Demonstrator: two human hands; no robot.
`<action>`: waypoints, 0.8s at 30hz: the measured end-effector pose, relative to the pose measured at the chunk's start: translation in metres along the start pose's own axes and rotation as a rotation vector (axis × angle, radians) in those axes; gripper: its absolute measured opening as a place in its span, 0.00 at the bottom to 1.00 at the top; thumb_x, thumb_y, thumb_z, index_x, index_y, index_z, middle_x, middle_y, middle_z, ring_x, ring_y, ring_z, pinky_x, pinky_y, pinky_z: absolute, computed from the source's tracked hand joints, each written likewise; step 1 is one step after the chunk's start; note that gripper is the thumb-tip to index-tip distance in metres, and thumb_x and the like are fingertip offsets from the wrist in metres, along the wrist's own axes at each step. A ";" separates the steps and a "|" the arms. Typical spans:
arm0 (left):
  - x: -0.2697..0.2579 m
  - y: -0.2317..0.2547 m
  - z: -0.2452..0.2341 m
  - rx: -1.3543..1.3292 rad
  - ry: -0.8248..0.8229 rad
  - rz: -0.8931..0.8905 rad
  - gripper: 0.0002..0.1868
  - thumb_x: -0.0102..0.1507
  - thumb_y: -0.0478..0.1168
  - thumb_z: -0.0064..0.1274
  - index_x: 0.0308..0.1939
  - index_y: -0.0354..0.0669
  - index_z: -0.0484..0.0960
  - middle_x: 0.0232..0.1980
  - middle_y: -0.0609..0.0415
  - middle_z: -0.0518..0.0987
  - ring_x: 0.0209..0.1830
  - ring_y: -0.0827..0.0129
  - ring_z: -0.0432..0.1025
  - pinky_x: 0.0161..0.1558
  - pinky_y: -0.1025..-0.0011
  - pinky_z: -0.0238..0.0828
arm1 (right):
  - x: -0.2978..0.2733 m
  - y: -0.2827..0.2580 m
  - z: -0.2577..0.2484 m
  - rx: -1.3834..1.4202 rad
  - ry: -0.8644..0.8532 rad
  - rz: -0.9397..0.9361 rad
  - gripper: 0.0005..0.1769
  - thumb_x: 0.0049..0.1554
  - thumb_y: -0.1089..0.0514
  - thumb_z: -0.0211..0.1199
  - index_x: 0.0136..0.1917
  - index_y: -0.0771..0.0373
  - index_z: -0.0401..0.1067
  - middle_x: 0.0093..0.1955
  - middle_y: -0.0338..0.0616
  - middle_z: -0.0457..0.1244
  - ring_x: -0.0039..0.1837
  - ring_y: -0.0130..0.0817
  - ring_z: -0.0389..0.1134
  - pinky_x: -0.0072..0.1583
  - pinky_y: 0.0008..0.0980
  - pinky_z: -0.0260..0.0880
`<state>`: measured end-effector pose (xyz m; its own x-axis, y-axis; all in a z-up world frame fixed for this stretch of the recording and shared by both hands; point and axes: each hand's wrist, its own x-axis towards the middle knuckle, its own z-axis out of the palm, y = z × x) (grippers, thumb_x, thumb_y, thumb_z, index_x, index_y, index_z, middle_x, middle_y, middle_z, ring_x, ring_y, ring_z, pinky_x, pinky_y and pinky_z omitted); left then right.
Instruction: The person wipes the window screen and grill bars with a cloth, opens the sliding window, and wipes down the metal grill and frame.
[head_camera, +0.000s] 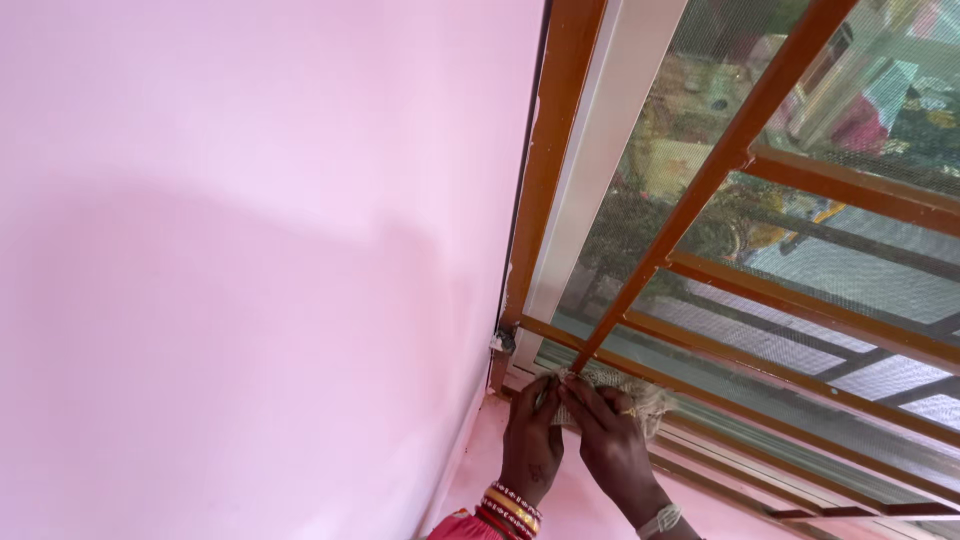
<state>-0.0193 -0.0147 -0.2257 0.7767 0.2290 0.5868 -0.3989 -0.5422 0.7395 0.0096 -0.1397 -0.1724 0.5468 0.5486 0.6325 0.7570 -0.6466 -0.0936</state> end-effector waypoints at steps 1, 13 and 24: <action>0.001 0.001 -0.002 -0.004 -0.024 -0.035 0.28 0.57 0.25 0.48 0.63 0.32 0.78 0.66 0.41 0.73 0.64 0.47 0.69 0.64 0.59 0.69 | -0.001 -0.004 -0.001 0.005 0.051 0.028 0.30 0.42 0.76 0.63 0.60 0.65 0.78 0.65 0.45 0.68 0.57 0.42 0.68 0.54 0.39 0.73; -0.020 -0.052 0.038 -0.204 -0.069 -0.427 0.22 0.66 0.29 0.45 0.64 0.36 0.73 0.64 0.45 0.75 0.61 0.56 0.73 0.59 0.65 0.73 | -0.036 0.014 0.064 -0.029 -0.103 0.088 0.27 0.45 0.72 0.64 0.60 0.65 0.77 0.67 0.46 0.66 0.55 0.45 0.70 0.48 0.39 0.74; -0.008 0.002 -0.017 -0.166 0.013 -0.236 0.26 0.62 0.33 0.48 0.66 0.33 0.73 0.59 0.35 0.77 0.61 0.46 0.73 0.59 0.59 0.73 | 0.016 -0.031 -0.005 0.220 0.040 0.124 0.28 0.35 0.76 0.64 0.49 0.59 0.81 0.56 0.43 0.71 0.57 0.44 0.71 0.57 0.38 0.74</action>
<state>-0.0342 -0.0042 -0.2228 0.8518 0.3435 0.3956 -0.2834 -0.3330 0.8993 -0.0070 -0.1142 -0.1553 0.6287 0.4482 0.6355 0.7474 -0.5740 -0.3346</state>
